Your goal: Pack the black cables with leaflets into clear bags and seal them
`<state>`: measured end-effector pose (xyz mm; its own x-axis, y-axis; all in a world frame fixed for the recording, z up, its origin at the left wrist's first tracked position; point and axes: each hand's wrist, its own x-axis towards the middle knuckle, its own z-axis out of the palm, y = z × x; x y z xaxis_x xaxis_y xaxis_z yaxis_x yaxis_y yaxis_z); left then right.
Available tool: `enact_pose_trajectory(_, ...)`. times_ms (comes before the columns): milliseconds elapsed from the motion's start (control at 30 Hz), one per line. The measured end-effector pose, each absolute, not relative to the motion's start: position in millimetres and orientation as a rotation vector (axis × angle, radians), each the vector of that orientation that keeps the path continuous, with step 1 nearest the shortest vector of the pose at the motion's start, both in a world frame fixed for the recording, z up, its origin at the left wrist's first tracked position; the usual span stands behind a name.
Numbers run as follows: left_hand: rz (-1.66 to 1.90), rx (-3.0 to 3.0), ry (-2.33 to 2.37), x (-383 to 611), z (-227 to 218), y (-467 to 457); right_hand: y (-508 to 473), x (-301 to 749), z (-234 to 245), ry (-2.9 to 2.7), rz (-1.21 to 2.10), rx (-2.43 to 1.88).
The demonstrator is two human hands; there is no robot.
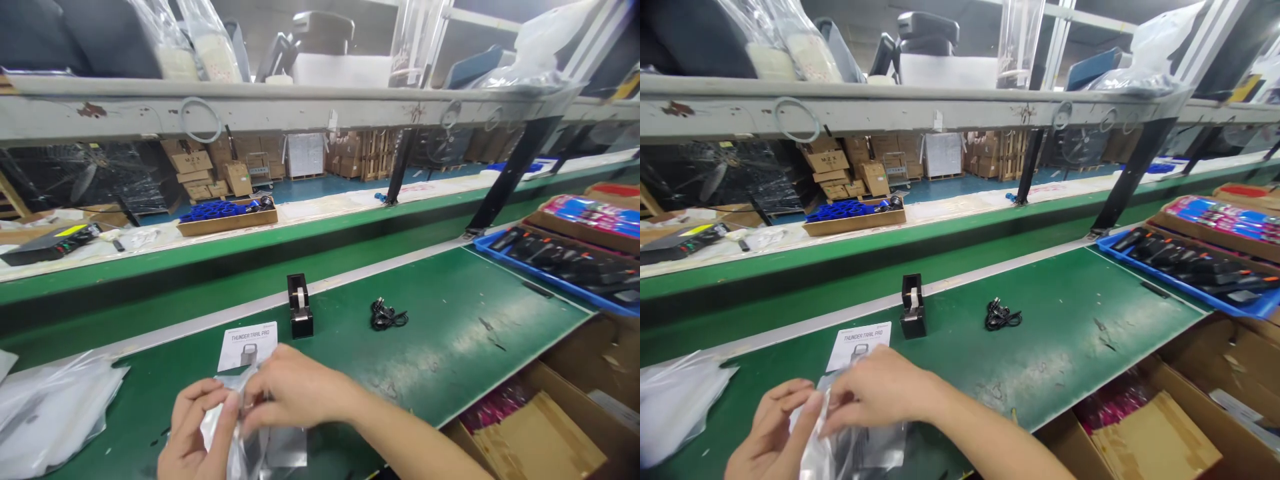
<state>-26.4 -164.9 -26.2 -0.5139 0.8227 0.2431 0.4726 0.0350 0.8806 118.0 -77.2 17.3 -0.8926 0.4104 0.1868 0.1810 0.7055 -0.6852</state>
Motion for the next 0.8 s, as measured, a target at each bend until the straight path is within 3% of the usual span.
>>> enact_pose_trajectory(167, 1.692, 0.982, 1.577, -47.9, -9.5, -155.1, -50.2, 95.9, 81.7, -2.589, 1.12, -0.139)
enact_pose_trajectory(333, 1.398, 0.82, 1.202, -56.6, -1.5, -147.9, -44.0, 86.1, 120.8, -2.666, 1.293, -0.009)
enact_pose_trajectory(533, 1.373, 0.864, 1.185, -54.5, -10.1, -148.9, -49.6, 92.9, 111.5, -2.854, 0.991, -0.065)
enact_pose_trajectory(700, 1.369, 1.034, 1.543, -57.9, -20.4, -151.2, -50.6, 118.8, 97.8, -2.631, 0.655, -0.395)
enact_pose_trajectory(800, 1.391, 0.938, 1.656, -55.3, -25.6, -151.5, -54.0, 133.7, 78.5, -2.477, 0.815, -0.569)
